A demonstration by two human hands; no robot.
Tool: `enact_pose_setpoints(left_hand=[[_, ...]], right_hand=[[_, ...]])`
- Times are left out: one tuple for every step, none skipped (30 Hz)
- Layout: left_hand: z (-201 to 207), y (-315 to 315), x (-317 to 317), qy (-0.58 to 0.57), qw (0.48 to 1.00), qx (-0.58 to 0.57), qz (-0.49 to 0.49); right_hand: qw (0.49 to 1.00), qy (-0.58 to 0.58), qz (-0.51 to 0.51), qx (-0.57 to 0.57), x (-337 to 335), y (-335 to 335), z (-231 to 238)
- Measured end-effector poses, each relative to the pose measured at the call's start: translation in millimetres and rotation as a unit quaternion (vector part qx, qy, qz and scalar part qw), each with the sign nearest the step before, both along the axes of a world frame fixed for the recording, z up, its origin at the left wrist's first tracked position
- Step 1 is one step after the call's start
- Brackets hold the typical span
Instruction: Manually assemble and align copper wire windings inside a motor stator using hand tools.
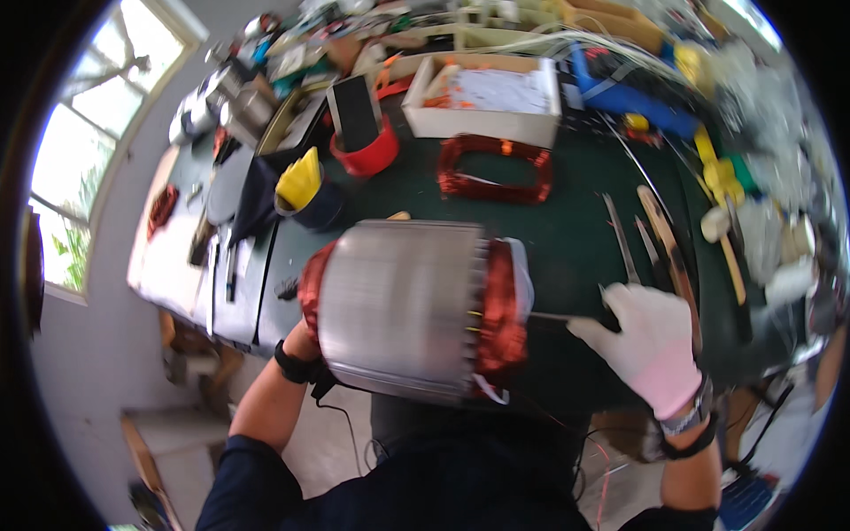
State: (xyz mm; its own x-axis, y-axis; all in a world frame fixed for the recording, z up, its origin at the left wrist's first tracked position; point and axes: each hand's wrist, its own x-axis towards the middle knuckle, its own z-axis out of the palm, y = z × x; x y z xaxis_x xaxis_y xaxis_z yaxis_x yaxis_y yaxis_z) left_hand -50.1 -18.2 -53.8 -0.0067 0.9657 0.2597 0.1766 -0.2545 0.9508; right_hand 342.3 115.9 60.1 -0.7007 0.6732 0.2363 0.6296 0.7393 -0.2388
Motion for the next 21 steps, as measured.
enact_pose_setpoints(left_hand=[[-11,-1,-4,0.107,0.991,0.084,0.003],[-15,6,-3,-0.029,0.996,0.063,-0.057],[-13,12,-1,-0.160,0.980,0.049,-0.111],[-4,13,2,-0.126,0.988,0.003,-0.083],[9,13,5,-0.094,0.993,-0.047,-0.055],[15,18,1,-0.060,0.993,-0.074,-0.071],[17,21,0,-0.030,0.990,-0.102,-0.092],[15,20,6,-0.062,0.996,-0.040,-0.046],[24,20,7,-0.080,0.991,-0.087,-0.067],[17,17,3,-0.046,0.994,-0.086,-0.056],[14,16,3,-0.012,0.995,-0.081,-0.058],[13,15,2,-0.012,0.994,-0.089,-0.056],[12,13,3,-0.022,0.995,-0.086,-0.052],[13,10,3,-0.019,0.996,-0.078,-0.044],[13,10,4,-0.014,0.997,-0.070,-0.039],[11,11,5,-0.019,0.997,-0.061,-0.039],[10,12,5,-0.019,0.997,-0.060,-0.038],[9,13,5,-0.019,0.997,-0.058,-0.036],[9,14,6,-0.019,0.997,-0.056,-0.039],[8,13,7,-0.016,0.997,-0.055,-0.042],[9,14,7,-0.025,0.997,-0.056,-0.042]], right_hand=[[1.000,-0.013,-0.012,-0.010,-1,-5,1],[1.000,-0.013,-0.003,-0.005,-2,-8,1],[1.000,-0.010,0.013,-0.003,-3,-8,-4],[1.000,-0.021,0.008,-0.016,1,-5,-9],[0.999,-0.032,0.005,-0.029,5,-2,-12],[0.997,-0.044,0.019,-0.054,3,-4,-9],[0.995,-0.059,0.029,-0.080,11,-10,-6],[0.980,0.046,-0.035,-0.190,92,-5,-50],[0.920,0.142,-0.148,-0.335,169,9,-78],[0.930,0.060,-0.137,-0.336,137,10,-55],[0.935,-0.019,-0.136,-0.328,105,-3,-26],[0.936,-0.032,-0.133,-0.324,120,7,-25],[0.936,-0.033,-0.134,-0.323,120,13,-27],[0.937,-0.029,-0.135,-0.322,131,9,-28],[0.936,-0.023,-0.139,-0.321,135,7,-32],[0.936,-0.016,-0.142,-0.321,137,10,-38],[0.936,-0.006,-0.144,-0.323,153,10,-43],[0.935,0.005,-0.147,-0.323,175,16,-44],[0.934,0.017,-0.154,-0.323,191,28,-46],[0.932,0.030,-0.158,-0.324,210,27,-52],[0.931,0.044,-0.162,-0.325,211,34,-62]])
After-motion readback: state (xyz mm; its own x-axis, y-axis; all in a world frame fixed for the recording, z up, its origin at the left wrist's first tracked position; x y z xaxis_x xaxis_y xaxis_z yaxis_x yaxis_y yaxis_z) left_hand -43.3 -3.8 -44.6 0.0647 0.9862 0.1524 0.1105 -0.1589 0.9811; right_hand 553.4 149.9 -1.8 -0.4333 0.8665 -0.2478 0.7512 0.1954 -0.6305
